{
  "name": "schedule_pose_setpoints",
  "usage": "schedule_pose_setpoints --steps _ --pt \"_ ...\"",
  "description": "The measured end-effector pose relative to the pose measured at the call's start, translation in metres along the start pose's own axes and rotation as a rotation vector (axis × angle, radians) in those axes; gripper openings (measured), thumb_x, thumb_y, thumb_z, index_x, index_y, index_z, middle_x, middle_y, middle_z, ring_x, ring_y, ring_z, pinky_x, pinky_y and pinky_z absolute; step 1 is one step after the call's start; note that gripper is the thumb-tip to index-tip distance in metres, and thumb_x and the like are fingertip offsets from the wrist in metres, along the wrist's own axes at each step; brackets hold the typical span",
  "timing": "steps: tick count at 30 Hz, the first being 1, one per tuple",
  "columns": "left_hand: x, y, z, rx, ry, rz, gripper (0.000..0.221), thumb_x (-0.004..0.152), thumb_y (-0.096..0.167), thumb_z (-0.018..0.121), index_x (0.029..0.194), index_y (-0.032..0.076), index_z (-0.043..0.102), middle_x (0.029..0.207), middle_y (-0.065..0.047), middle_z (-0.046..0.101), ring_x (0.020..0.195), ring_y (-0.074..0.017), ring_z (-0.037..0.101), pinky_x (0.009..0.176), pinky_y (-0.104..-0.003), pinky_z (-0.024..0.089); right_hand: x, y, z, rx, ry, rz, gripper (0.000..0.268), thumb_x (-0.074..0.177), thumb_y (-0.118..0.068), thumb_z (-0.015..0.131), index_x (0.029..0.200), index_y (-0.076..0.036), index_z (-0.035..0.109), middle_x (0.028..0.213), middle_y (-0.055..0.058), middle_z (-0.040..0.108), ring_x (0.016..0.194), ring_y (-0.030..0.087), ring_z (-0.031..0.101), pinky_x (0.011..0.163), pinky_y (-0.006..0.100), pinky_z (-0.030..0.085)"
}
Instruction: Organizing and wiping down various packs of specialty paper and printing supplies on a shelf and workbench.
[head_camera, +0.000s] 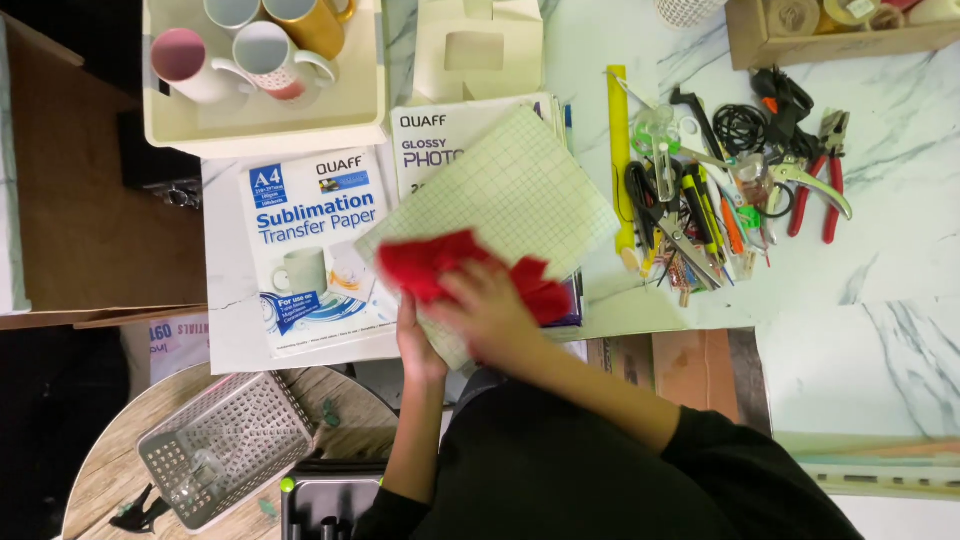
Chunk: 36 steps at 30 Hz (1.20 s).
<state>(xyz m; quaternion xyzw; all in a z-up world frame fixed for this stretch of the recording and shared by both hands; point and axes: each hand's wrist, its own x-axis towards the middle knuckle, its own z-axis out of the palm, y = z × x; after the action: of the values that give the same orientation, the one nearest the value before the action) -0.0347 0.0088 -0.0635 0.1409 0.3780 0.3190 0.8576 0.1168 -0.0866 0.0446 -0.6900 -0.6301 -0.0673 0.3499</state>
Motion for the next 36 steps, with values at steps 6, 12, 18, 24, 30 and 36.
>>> schedule_pose_setpoints --steps 6,12,18,24,30,36 --pt "-0.015 0.006 0.017 -0.047 -0.104 0.007 0.061 0.104 0.049 0.046 0.148 0.006 0.047 0.144 -0.012 0.057 0.131 -0.0285 0.055 0.111 -0.042 0.044 -0.010 0.018 0.008 0.113 -0.099 -0.076 0.042 0.081 -0.016 0.068 0.123 -0.016 0.067 0.144 0.014 0.055 0.135 0.038 0.052 0.113 0.059 0.042" --pt "-0.021 0.013 0.043 0.011 0.017 -0.034 0.080 0.099 0.057 0.044 0.158 0.005 0.030 0.161 -0.019 0.039 0.144 -0.0362 0.042 0.116 -0.049 0.038 0.013 0.146 -0.011 -0.174 -0.061 0.195 0.046 0.082 -0.018 0.074 0.128 -0.015 0.067 0.146 0.014 0.050 0.135 0.041 0.045 0.114 0.068 0.028" --pt "-0.011 0.003 0.044 -0.020 -0.082 -0.027 0.085 0.098 0.059 0.046 0.159 0.004 0.025 0.163 -0.019 0.034 0.146 -0.0378 0.038 0.116 -0.050 0.036 0.045 0.183 -0.009 0.027 0.052 0.281 0.047 0.090 -0.009 0.070 0.136 -0.011 0.063 0.155 0.017 0.046 0.140 0.043 0.042 0.120 0.051 0.037" --pt "-0.007 -0.001 0.045 -0.013 -0.057 0.015 0.088 0.097 0.060 0.048 0.160 0.004 0.022 0.163 -0.021 0.032 0.146 -0.0380 0.038 0.116 -0.050 0.037 0.033 0.164 -0.013 -0.027 0.097 0.393 0.050 0.093 -0.010 0.068 0.142 -0.005 0.058 0.151 0.024 0.045 0.132 0.045 0.044 0.114 0.052 0.040" --pt "-0.015 0.012 0.062 0.014 0.000 0.058 0.081 0.098 0.051 0.053 0.158 0.002 0.026 0.158 -0.021 0.040 0.142 -0.0381 0.044 0.113 -0.051 0.041 -0.004 0.166 -0.023 -0.135 0.056 0.501 0.049 0.097 -0.018 0.066 0.143 -0.002 0.055 0.137 0.030 0.051 0.121 0.048 0.049 0.104 0.054 0.044" --pt "-0.029 0.039 0.083 0.153 -0.078 0.202 0.066 0.099 0.034 0.058 0.155 0.006 0.036 0.152 -0.014 0.046 0.138 -0.0301 0.048 0.112 -0.050 0.042 -0.021 0.166 -0.053 -0.126 0.049 0.544 0.043 0.100 -0.017 0.065 0.140 -0.003 0.056 0.123 0.025 0.060 0.114 0.046 0.056 0.096 0.051 0.048"
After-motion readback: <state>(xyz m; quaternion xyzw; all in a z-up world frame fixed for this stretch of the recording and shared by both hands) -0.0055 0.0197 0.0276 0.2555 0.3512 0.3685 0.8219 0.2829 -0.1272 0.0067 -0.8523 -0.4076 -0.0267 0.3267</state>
